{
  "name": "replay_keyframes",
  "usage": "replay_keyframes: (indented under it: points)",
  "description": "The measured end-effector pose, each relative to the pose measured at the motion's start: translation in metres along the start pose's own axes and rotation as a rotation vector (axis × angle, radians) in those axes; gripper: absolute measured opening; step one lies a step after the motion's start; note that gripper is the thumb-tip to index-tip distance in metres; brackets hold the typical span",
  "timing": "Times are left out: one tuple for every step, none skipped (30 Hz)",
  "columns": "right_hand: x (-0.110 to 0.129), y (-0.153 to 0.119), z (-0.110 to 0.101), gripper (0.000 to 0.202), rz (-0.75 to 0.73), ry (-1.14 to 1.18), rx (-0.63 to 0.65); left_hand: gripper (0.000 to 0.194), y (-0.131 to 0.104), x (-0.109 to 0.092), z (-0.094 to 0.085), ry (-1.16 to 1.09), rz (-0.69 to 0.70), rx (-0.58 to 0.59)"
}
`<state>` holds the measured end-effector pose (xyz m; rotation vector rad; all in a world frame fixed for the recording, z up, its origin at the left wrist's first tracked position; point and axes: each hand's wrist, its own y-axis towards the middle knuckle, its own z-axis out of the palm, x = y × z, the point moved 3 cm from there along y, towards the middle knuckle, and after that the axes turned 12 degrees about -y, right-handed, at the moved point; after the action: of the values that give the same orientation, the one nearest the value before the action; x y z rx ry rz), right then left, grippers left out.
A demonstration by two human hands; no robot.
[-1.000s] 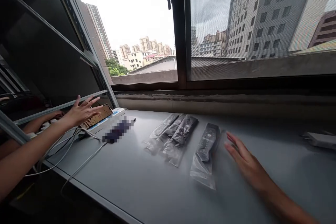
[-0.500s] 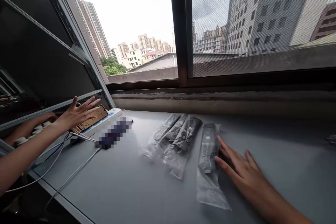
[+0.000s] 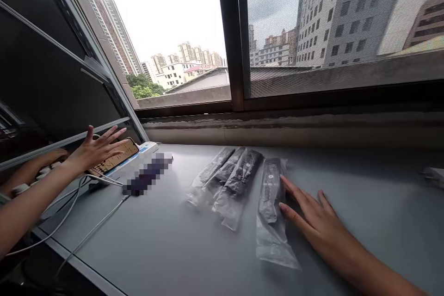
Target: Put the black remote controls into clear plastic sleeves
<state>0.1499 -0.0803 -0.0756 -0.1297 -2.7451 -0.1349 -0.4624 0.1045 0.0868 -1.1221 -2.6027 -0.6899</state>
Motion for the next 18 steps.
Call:
replay_keyframes:
  points:
    - [0.002, -0.001, -0.002, 0.072, 0.001, 0.002, -0.007, 0.050, -0.001, -0.001, -0.002, 0.017, -0.008, 0.002]
    - [0.004, -0.001, -0.003, 0.073, -0.002, 0.005, -0.015, 0.052, -0.001, -0.003, -0.005, 0.027, -0.020, -0.005]
    - [0.006, -0.001, -0.004, 0.073, -0.006, 0.009, -0.024, 0.054, -0.002, -0.005, -0.009, 0.037, -0.035, -0.023]
    - [0.008, -0.001, -0.005, 0.074, -0.010, 0.013, -0.037, 0.056, -0.003, -0.008, -0.014, 0.051, -0.052, -0.052]
    - [0.009, 0.000, -0.006, 0.074, -0.018, 0.018, -0.054, 0.057, -0.004, -0.011, -0.020, 0.074, -0.072, -0.088]
    - [0.010, 0.001, -0.006, 0.073, -0.031, 0.024, -0.068, 0.058, -0.005, -0.014, -0.026, 0.109, -0.091, -0.133]
    - [0.011, 0.002, -0.006, 0.072, -0.050, 0.028, -0.081, 0.057, -0.006, -0.017, -0.033, 0.153, -0.106, -0.178]
    - [0.012, 0.003, -0.006, 0.071, -0.072, 0.032, -0.092, 0.055, -0.007, -0.019, -0.039, 0.200, -0.118, -0.225]
    - [0.013, 0.004, -0.006, 0.070, -0.100, 0.033, -0.094, 0.053, -0.008, -0.021, -0.045, 0.240, -0.131, -0.266]
    - [0.014, 0.005, -0.005, 0.069, -0.128, 0.030, -0.092, 0.050, -0.008, -0.023, -0.050, 0.267, -0.144, -0.296]
    - [0.015, 0.006, -0.005, 0.068, -0.152, 0.024, -0.086, 0.047, -0.008, -0.025, -0.053, 0.279, -0.157, -0.312]
    - [0.016, 0.007, -0.006, 0.067, -0.170, 0.015, -0.081, 0.046, -0.008, -0.026, -0.055, 0.274, -0.167, -0.313]
    - [0.017, 0.007, -0.006, 0.066, -0.183, 0.005, -0.075, 0.044, -0.007, -0.026, -0.054, 0.252, -0.171, -0.298]
    - [0.018, 0.008, -0.007, 0.066, -0.192, -0.003, -0.072, 0.044, -0.005, -0.027, -0.052, 0.216, -0.167, -0.270]
    - [0.019, 0.008, -0.007, 0.066, -0.200, -0.008, -0.071, 0.043, -0.003, -0.027, -0.048, 0.168, -0.159, -0.226]
    - [0.020, 0.008, -0.008, 0.066, -0.204, -0.012, -0.072, 0.044, -0.001, -0.027, -0.043, 0.113, -0.152, -0.173]
    - [0.020, 0.008, -0.008, 0.066, -0.206, -0.016, -0.072, 0.045, 0.001, -0.027, -0.036, 0.054, -0.149, -0.116]
    - [0.021, 0.008, -0.009, 0.066, -0.206, -0.021, -0.073, 0.046, 0.003, -0.027, -0.030, -0.006, -0.151, -0.059]
